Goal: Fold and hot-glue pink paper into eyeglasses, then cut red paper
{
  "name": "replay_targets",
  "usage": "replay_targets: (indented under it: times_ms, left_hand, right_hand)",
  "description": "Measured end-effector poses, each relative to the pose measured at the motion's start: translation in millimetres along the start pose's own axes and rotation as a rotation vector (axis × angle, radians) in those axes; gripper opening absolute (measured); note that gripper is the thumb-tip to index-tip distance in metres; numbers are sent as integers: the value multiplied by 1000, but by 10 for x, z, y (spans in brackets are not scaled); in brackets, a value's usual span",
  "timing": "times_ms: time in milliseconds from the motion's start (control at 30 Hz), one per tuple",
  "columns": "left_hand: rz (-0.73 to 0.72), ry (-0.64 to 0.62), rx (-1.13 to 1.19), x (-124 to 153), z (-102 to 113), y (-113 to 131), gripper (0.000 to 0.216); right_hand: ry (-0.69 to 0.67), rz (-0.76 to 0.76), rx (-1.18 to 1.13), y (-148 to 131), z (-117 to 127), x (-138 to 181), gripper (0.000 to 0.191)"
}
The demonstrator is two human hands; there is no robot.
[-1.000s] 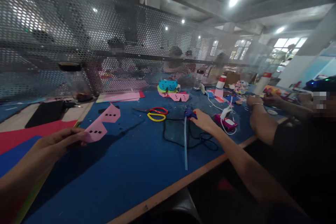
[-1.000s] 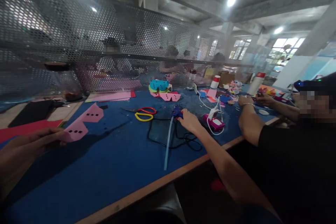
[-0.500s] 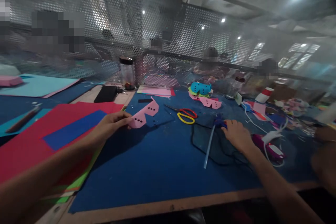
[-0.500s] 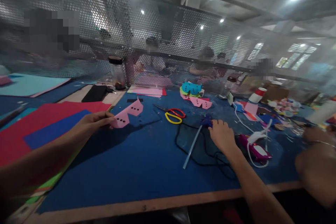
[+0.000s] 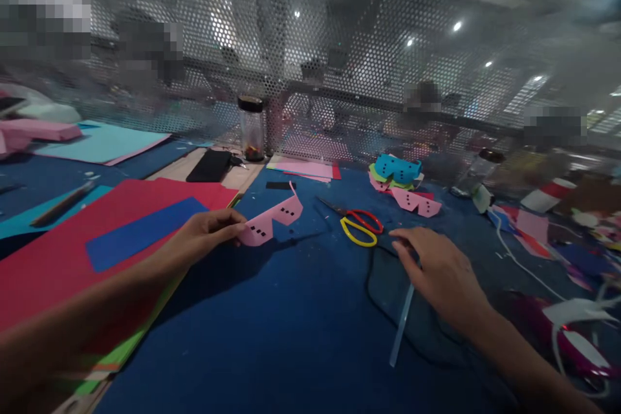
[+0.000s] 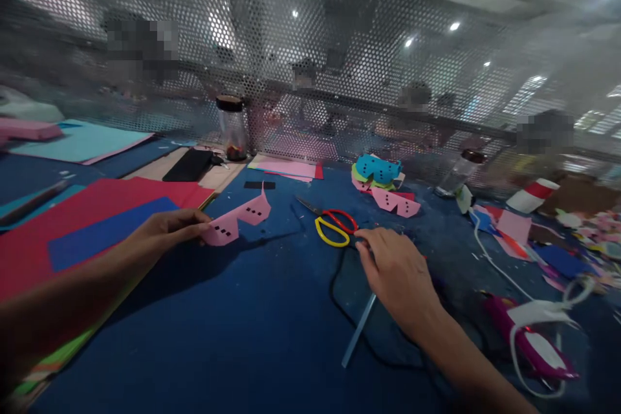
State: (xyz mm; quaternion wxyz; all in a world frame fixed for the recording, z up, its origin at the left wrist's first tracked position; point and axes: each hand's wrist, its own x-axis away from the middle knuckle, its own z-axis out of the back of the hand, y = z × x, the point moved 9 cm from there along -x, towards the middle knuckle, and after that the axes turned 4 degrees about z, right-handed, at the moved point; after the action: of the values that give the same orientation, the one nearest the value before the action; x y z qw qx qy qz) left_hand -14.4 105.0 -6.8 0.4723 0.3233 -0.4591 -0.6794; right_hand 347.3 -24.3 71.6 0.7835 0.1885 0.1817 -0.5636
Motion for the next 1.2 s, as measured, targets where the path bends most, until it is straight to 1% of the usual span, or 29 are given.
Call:
replay_targets:
  times_ms: [67, 133, 233, 333, 433, 500, 567, 633, 833, 933, 1000, 1100, 1200]
  left_hand:
    - [-4, 19, -54, 13, 26, 13, 25]
    - [-21, 42, -98, 20, 49, 40, 24]
    - [-54, 106, -120, 30, 89, 90, 24]
    - [-53, 125, -124, 43, 84, 99, 24]
    - [-57, 120, -127, 65, 62, 113, 25]
    - [-57, 120, -125, 83, 53, 121, 26]
    - [-66, 115, -114, 99, 41, 131, 25]
    - [-71, 98, -125, 114, 18, 127, 24]
    - [-103, -5, -177, 149, -74, 113, 24]
    - [-138, -19, -232, 146, -99, 150, 21]
    - [-156, -19, -255, 137, -115, 190, 21]
    - [-177, -8, -285, 128, -146, 291, 22]
    - [-209, -17, -332, 120, -214, 440, 21]
  right_hand:
    - [17, 56, -65, -94, -32, 12, 19]
    - [30, 74, -126, -120, -52, 42, 18]
    - [55, 58, -193, -81, -51, 78, 17]
    - [90, 49, -196, -38, -19, 88, 16]
    - [162, 33, -151, 1, 43, 90, 16]
    - [209, 43, -83, 8, 74, 93, 17]
    - [237, 78, 9, 8, 75, 90, 17]
    - [244, 79, 89, 65, 56, 75, 18]
    - [320, 111, 194, 266, 86, 16, 16]
    - [302, 83, 139, 313, 56, -13, 14]
    - [286, 68, 70, 290, 26, -29, 13]
    - [252, 54, -53, 203, -3, -60, 10]
    - [194, 53, -200, 84, 17, -100, 11]
